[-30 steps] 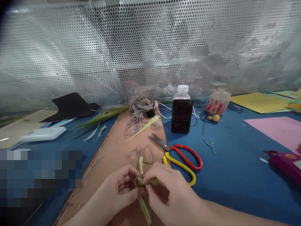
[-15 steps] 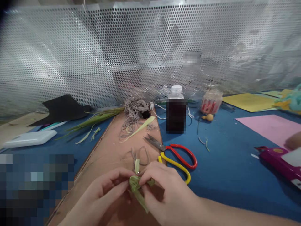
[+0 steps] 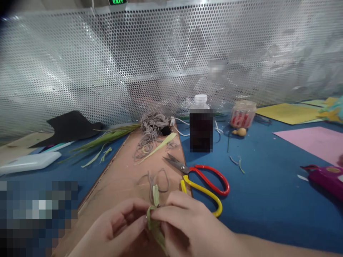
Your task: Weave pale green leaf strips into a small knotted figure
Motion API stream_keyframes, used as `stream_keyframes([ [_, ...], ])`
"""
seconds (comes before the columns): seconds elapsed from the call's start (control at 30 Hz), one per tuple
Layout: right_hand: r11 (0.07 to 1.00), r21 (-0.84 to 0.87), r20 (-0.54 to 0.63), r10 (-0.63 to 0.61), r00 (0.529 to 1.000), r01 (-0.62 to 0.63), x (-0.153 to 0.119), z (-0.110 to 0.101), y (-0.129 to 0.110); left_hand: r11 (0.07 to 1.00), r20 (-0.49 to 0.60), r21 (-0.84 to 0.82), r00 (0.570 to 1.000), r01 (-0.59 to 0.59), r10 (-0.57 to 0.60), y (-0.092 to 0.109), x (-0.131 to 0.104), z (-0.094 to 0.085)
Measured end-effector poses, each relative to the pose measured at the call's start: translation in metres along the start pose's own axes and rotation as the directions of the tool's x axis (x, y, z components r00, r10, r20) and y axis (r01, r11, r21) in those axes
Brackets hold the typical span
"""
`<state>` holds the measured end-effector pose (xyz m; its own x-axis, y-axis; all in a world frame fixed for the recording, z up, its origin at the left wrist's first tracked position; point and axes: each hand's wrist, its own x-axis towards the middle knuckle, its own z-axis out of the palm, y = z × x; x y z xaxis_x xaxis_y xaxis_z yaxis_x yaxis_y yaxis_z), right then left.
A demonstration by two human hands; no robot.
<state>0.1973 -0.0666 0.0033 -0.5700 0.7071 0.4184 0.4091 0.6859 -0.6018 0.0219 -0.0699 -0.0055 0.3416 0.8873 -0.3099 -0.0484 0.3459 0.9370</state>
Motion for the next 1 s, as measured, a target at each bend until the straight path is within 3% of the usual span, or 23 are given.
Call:
stream_keyframes([
  [0.17, 1.0, -0.012, 0.043, 0.02, 0.999, -0.019, -0.002, -0.001, -0.002, 0.997, 0.03, 0.05, 0.998, -0.063, 0.062, -0.003, 0.002, -0.006],
  [0.3, 0.984, 0.008, 0.085, 0.175, 0.981, -0.177, -0.002, 0.0, -0.004, 0.998, 0.05, -0.004, 0.997, -0.056, 0.056, -0.004, 0.004, -0.008],
  [0.4, 0.973, 0.017, 0.162, 0.225, 0.961, -0.23, 0.0, -0.001, -0.007, 0.998, 0.063, -0.056, 0.997, -0.032, 0.036, -0.006, 0.004, -0.008],
  [0.67, 0.996, -0.04, 0.109, 0.086, 0.99, -0.082, -0.001, 0.0, -0.014, 0.954, 0.054, -0.301, 0.999, 0.007, 0.01, -0.001, -0.001, -0.001],
  [0.8, 1.0, -0.022, 0.198, 0.006, 0.98, -0.001, -0.001, -0.002, -0.016, 0.982, 0.023, -0.184, 0.999, 0.053, -0.049, -0.003, 0.001, -0.003],
  [0.9, 0.996, 0.068, 0.254, 0.045, 0.966, -0.065, -0.001, 0.001, -0.012, 0.991, 0.008, -0.128, 0.999, 0.036, -0.036, -0.006, 0.002, -0.005],
  [1.0, 0.991, 0.071, 0.188, 0.096, 0.978, -0.111, -0.002, 0.007, -0.005, 0.993, -0.031, -0.115, 0.999, 0.038, -0.041, -0.005, 0.001, -0.005],
])
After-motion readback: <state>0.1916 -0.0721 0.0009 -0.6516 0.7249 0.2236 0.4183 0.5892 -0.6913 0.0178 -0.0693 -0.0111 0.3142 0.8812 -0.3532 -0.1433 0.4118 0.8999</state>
